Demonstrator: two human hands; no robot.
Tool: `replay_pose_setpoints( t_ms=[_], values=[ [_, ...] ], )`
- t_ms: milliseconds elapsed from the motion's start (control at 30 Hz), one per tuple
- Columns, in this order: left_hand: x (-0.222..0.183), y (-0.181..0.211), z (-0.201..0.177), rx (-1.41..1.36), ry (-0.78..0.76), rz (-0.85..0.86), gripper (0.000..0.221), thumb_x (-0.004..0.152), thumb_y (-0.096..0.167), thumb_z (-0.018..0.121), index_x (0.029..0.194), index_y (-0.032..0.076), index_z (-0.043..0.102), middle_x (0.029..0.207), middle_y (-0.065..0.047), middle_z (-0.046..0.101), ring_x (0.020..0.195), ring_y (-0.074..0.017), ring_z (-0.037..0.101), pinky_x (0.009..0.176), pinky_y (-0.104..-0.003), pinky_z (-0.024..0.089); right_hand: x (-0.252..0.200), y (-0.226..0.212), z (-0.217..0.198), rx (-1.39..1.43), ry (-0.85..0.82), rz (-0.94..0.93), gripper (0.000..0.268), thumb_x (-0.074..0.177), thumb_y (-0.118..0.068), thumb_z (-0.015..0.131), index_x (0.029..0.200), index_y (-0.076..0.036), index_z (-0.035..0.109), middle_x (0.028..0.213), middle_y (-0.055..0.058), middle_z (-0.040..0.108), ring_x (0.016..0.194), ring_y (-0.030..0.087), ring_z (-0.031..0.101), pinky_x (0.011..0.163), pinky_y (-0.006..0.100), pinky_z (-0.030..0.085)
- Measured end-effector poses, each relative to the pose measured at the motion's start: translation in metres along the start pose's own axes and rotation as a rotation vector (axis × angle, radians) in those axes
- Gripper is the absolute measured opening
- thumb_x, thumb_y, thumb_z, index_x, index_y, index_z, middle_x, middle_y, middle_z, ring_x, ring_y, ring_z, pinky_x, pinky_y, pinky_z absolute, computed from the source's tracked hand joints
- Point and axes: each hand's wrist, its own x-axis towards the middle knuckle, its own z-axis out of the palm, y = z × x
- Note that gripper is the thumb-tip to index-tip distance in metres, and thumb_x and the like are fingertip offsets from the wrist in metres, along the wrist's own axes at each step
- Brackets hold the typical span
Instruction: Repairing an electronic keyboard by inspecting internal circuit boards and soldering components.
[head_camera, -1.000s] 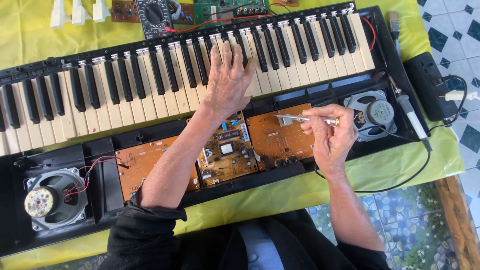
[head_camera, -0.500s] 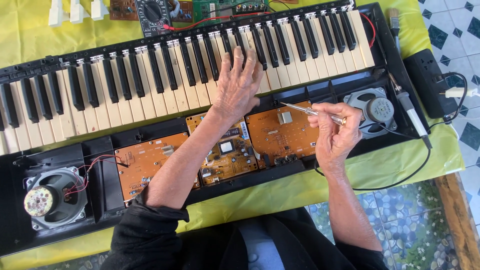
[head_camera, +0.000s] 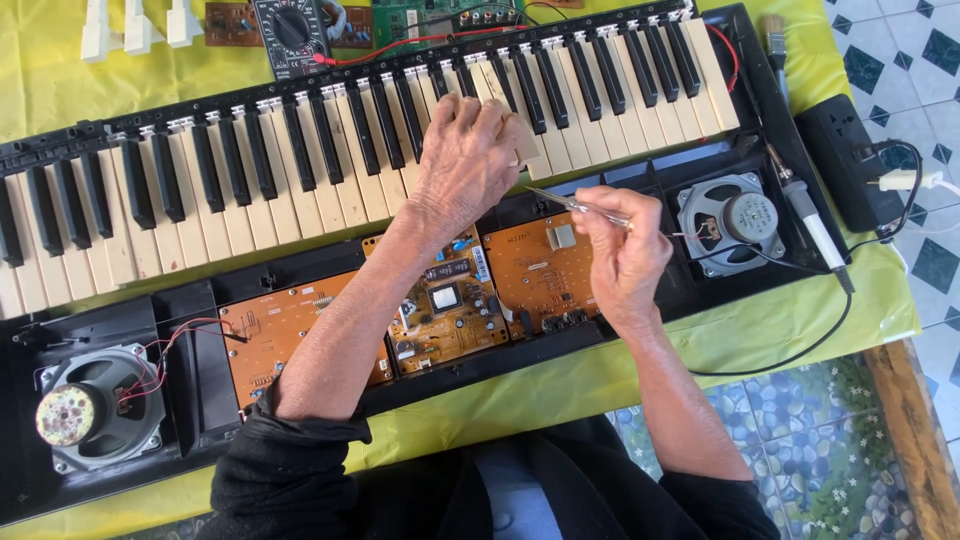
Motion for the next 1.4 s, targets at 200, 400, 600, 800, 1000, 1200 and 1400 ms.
replay_pose_setpoints(
  t_ms=[200,400,600,800,1000,1200,1400],
  values=[
    [0.002,0.001,-0.025,-0.236,0.007,-0.106,0.045,0.101,0.054,0.067,0.111,0.01,0.068,0.101,-0.008,0.067,0.092,-0.0269,0.064,0.096,-0.048,0.045,0.003,-0.008,-0.002,-0.034,0.064,0.0,0.014,0.112,-0.01,0.052,0.118,0.002,0.049,0.112,0.021,0.071,0.083,0.028,0.076,0.075,0.034,0.067],
    [0.007,0.01,-0.015,-0.151,-0.039,-0.135,0.034,0.088,0.04,0.08,0.109,0.015,0.068,0.107,-0.006,0.068,0.099,-0.0237,0.059,0.088,-0.04,0.045,0.0,-0.006,-0.013,-0.019,0.098,0.034,0.011,0.112,-0.006,0.053,0.117,0.002,0.047,0.109,0.021,0.07,0.08,0.028,0.074,0.073,0.034,0.065],
    [0.002,0.04,0.029,0.094,-0.085,0.023,0.035,0.09,0.022,0.076,0.123,0.01,0.069,0.128,-0.014,0.056,0.117,-0.0315,0.054,0.104,-0.059,0.047,-0.002,-0.011,-0.014,-0.05,0.093,0.071,0.012,0.111,-0.008,0.053,0.115,0.002,0.049,0.106,0.018,0.071,0.077,0.026,0.074,0.07,0.033,0.064],
    [0.031,0.031,-0.002,-0.17,0.204,-0.1,0.028,0.088,0.024,0.07,0.112,0.011,0.064,0.111,-0.011,0.067,0.101,-0.0284,0.062,0.094,-0.05,0.049,-0.006,-0.006,-0.027,-0.085,0.12,0.093,0.014,0.112,-0.011,0.053,0.116,0.002,0.048,0.105,0.018,0.072,0.078,0.025,0.074,0.069,0.032,0.064],
    [0.05,0.008,-0.028,-0.277,0.284,-0.219,0.017,0.092,0.012,0.064,0.109,0.011,0.063,0.098,-0.006,0.064,0.093,-0.0221,0.056,0.079,-0.04,0.047,-0.005,-0.003,-0.029,-0.07,0.147,0.076,0.013,0.113,-0.009,0.053,0.115,0.002,0.048,0.105,0.018,0.071,0.077,0.025,0.074,0.068,0.031,0.063],
    [0.021,0.04,0.005,-0.174,-0.083,-0.018,0.03,0.08,0.036,0.086,0.099,0.017,0.073,0.102,-0.004,0.064,0.109,-0.0245,0.054,0.103,-0.046,0.042,-0.008,0.013,-0.027,-0.051,0.174,0.026,0.009,0.109,-0.004,0.059,0.108,0.003,0.053,0.102,0.021,0.076,0.077,0.027,0.076,0.064,0.031,0.061],
    [0.022,0.053,0.04,-0.117,0.01,0.053,0.015,0.081,0.02,0.082,0.088,0.012,0.072,0.093,-0.009,0.063,0.104,-0.0284,0.056,0.101,-0.047,0.042,-0.012,0.007,-0.032,-0.103,0.18,0.045,0.01,0.109,-0.003,0.06,0.107,0.004,0.054,0.101,0.02,0.077,0.076,0.028,0.076,0.065,0.031,0.061]
  ],
)
